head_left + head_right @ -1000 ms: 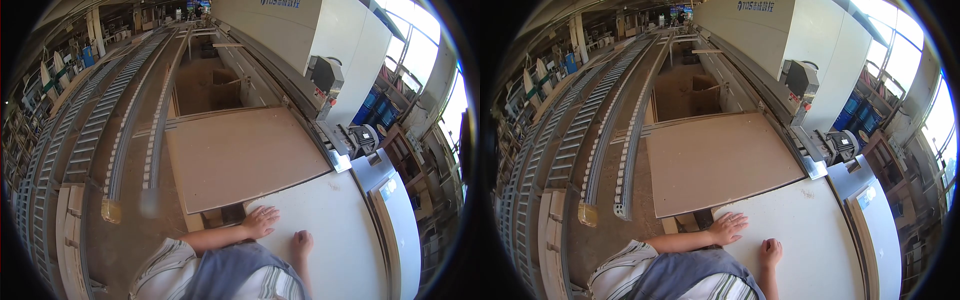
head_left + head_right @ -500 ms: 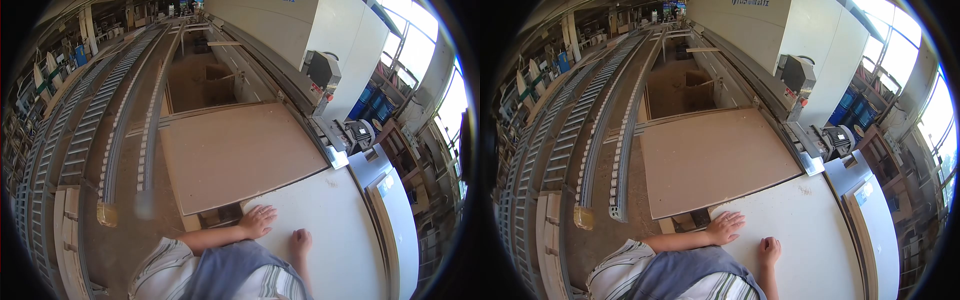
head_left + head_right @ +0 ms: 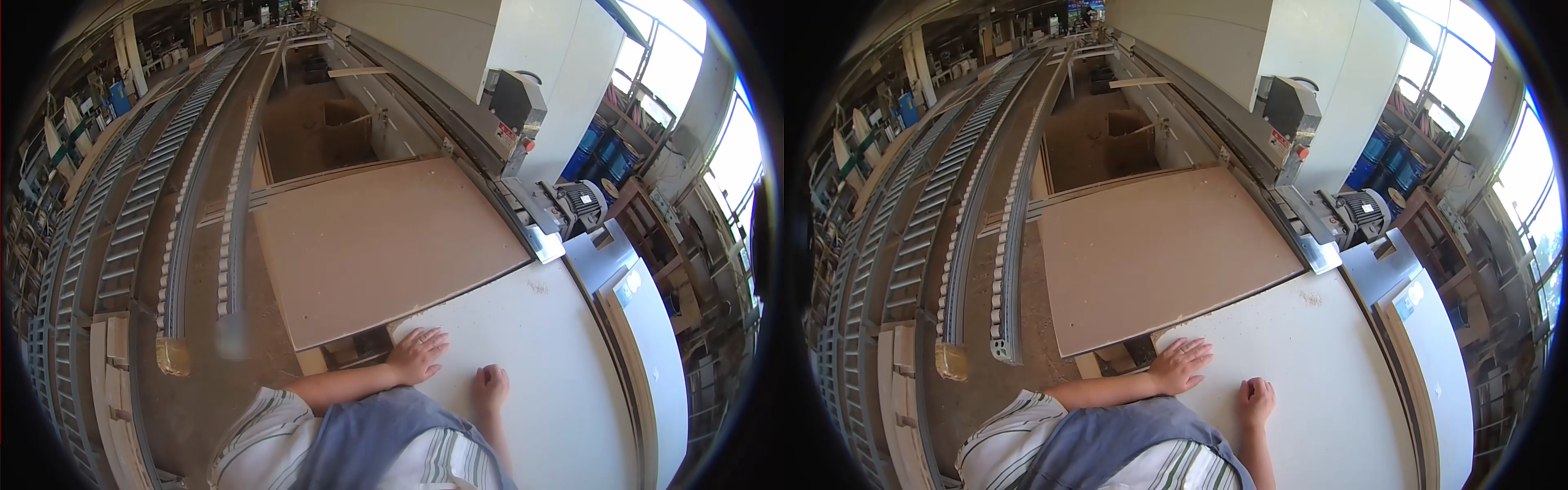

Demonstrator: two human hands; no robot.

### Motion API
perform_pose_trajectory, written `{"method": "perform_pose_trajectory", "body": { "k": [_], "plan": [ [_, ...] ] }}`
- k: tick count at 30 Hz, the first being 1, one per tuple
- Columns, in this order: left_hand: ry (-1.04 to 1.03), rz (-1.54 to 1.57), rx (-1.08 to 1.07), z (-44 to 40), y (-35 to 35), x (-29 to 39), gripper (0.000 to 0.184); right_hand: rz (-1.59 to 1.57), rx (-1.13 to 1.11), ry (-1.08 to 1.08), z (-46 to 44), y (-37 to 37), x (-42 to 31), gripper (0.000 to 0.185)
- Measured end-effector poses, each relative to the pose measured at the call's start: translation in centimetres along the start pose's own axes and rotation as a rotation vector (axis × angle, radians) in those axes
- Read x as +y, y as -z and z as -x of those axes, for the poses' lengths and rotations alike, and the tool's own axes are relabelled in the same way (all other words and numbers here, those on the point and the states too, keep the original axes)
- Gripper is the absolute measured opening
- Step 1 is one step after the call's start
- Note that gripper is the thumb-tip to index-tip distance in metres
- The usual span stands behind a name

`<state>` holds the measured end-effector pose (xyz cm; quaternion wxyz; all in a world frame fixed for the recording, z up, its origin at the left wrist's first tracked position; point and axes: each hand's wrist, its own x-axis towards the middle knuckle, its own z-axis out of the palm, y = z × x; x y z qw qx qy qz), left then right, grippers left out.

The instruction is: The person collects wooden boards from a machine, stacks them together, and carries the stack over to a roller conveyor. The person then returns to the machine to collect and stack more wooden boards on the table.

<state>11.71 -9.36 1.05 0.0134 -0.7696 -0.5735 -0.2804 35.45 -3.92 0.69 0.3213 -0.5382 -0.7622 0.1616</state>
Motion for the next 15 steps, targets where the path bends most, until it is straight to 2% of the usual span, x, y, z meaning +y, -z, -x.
{"method": "perform_pose_trajectory", "body": {
  "k": [8,12,15],
  "plan": [
    [0.043,-0.001,-0.008,0.0,0.5,-0.2,0.052,0.001,0.002,-0.029,-0.2,0.1,-0.3,0.009],
    [0.022,0.031,-0.065,-0.7,-0.1,0.2,0.050,-0.008,0.018,0.075,-0.4,0.0,0.4,0.008],
    [-0.001,0.023,-0.076,-0.9,0.0,0.4,0.049,0.029,0.033,0.054,-0.5,0.8,-0.7,0.010]
  ]
}}
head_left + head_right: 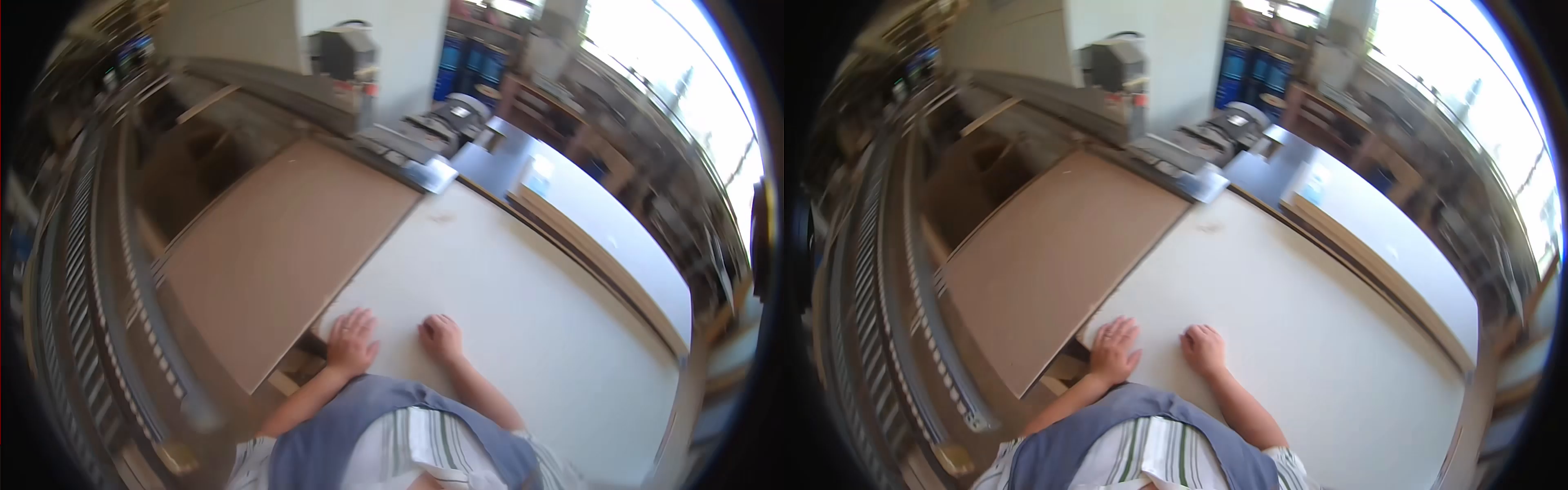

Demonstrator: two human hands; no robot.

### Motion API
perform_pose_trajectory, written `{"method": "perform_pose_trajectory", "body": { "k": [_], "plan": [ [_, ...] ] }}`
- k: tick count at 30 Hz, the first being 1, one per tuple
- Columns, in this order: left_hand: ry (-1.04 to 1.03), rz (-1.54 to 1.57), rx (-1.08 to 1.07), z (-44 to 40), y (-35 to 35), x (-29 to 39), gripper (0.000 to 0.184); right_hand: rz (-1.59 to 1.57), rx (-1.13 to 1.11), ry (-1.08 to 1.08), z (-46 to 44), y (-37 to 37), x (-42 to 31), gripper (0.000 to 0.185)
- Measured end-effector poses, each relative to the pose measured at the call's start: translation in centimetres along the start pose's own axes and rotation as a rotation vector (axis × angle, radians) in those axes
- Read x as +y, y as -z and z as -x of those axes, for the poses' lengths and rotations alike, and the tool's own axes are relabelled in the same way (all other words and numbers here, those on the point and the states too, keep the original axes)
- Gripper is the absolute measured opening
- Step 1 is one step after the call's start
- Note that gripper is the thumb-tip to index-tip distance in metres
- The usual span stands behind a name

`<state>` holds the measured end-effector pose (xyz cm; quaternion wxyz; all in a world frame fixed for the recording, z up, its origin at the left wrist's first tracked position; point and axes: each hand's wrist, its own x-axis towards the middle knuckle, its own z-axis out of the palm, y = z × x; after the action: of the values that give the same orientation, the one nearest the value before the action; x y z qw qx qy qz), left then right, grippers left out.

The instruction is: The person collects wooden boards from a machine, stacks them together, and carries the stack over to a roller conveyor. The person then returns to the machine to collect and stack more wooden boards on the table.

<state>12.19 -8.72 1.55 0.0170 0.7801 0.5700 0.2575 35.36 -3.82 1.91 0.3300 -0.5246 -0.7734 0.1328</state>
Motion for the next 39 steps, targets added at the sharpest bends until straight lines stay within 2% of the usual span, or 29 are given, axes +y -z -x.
{"method": "perform_pose_trajectory", "body": {
  "k": [2,3,14,30,39],
  "plan": [
    [-0.027,-0.005,0.019,0.2,-0.4,0.0,0.049,0.012,0.006,0.048,0.1,-0.3,0.6,0.010],
    [-0.066,0.017,-0.003,0.3,-0.5,-0.1,0.049,0.028,0.026,0.006,0.2,-0.3,0.6,0.010],
    [-0.012,-0.003,-0.010,0.5,-0.7,-0.2,0.050,0.007,0.007,0.020,0.2,-0.4,0.7,0.011],
    [-0.031,0.011,-0.035,0.6,-1.1,-0.6,0.049,0.014,0.081,0.044,0.3,-0.8,1.0,0.012],
    [-0.037,0.006,-0.025,0.5,-0.8,-0.3,0.048,0.014,0.043,0.032,0.4,-0.4,0.8,0.012]
  ]
}}
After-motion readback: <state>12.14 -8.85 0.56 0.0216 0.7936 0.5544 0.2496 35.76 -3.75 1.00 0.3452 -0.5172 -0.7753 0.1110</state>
